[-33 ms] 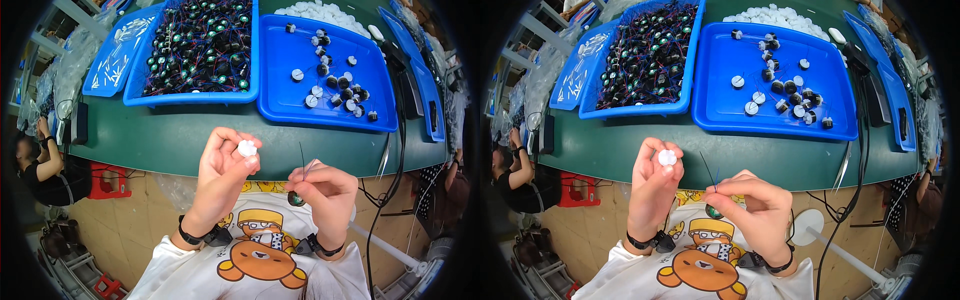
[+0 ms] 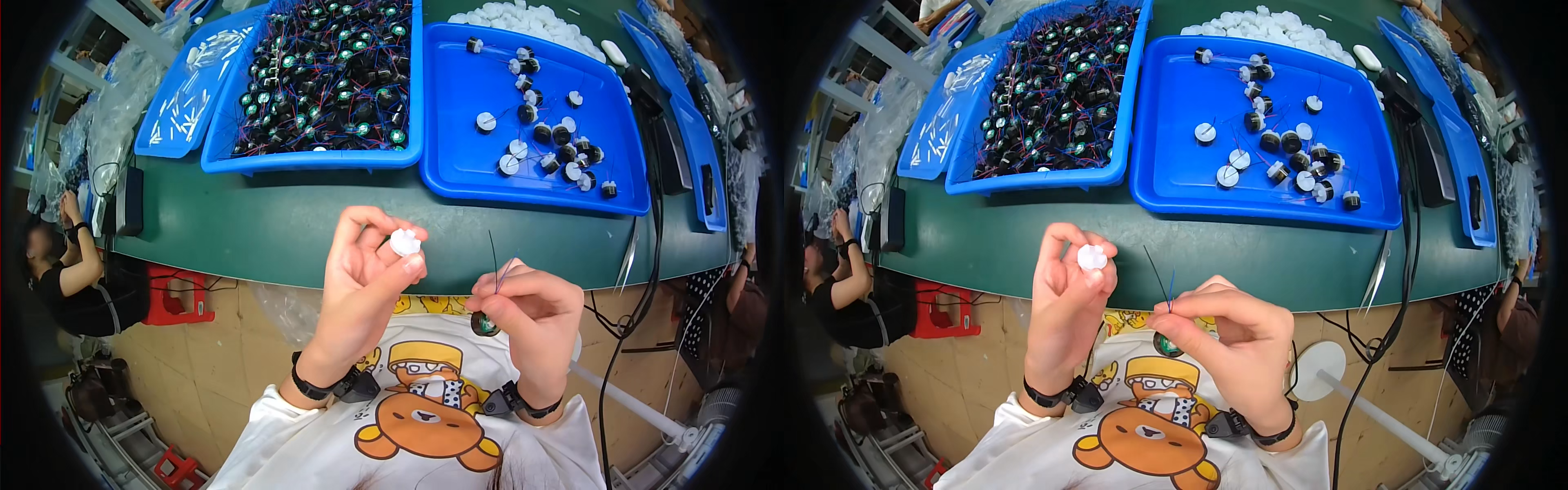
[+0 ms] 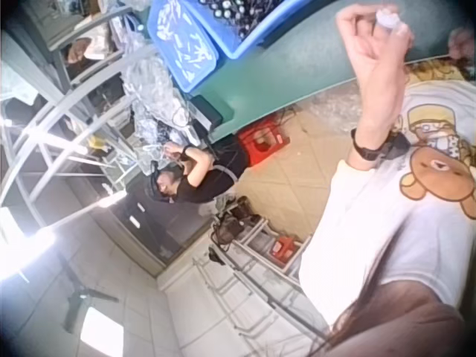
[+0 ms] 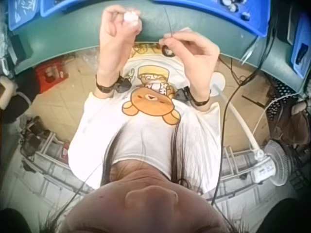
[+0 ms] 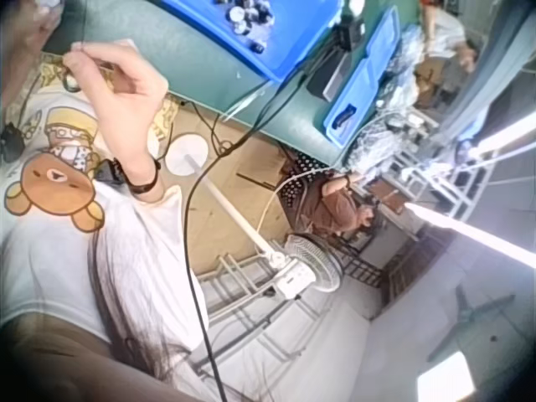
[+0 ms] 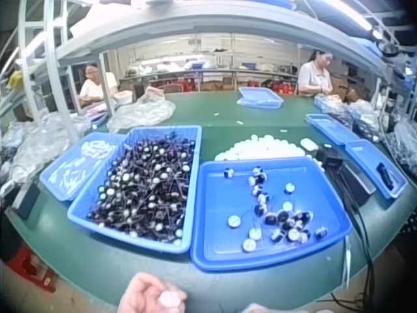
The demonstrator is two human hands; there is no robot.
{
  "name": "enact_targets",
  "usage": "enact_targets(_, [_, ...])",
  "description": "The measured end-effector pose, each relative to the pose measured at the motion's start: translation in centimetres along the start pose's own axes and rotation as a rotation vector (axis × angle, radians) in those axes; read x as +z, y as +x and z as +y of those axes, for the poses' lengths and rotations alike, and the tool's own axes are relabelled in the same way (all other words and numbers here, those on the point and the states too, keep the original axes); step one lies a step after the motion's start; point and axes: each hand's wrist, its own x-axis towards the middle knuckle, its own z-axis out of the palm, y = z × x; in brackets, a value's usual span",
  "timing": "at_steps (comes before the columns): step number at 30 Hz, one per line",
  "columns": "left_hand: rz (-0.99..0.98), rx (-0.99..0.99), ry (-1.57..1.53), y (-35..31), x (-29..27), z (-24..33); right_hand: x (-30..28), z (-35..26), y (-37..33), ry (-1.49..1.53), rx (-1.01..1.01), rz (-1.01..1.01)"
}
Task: The recorder is assembling small electronic components by inserting wires into plastic bases and attaching sensor modules.
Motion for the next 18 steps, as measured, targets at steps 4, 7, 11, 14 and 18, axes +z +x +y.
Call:
enact_targets(4, [0.057, 0.058, 0.133, 0.0, -0.4, -0.6, -0.4, 0.3, 0.2, 0.019, 0.025, -0.009])
enact_targets(7, [0.086, 0.058, 0.243, 0.0, 0.4, -0.4, -0.5, 0.4, 0.3, 0.032, 0.018, -0.004])
enact_targets(11, [-0.033, -0.031, 0.034, -0.1, -0.4, 0.0, -0.7, 0.3, 0.1, 0.0, 0.001, 0.002])
enact_targets(14, [-0.081, -0.06, -0.028, -0.2, -0.2, 0.0, -0.5, 0.2, 0.1, -0.054, -0.045, -0.009])
enact_targets(18, [-0.101, -0.149, -0.053, -0.5, 0.2, 0.5, -0.2, -0.2, 0.2, -0.141, -0.066, -0.04])
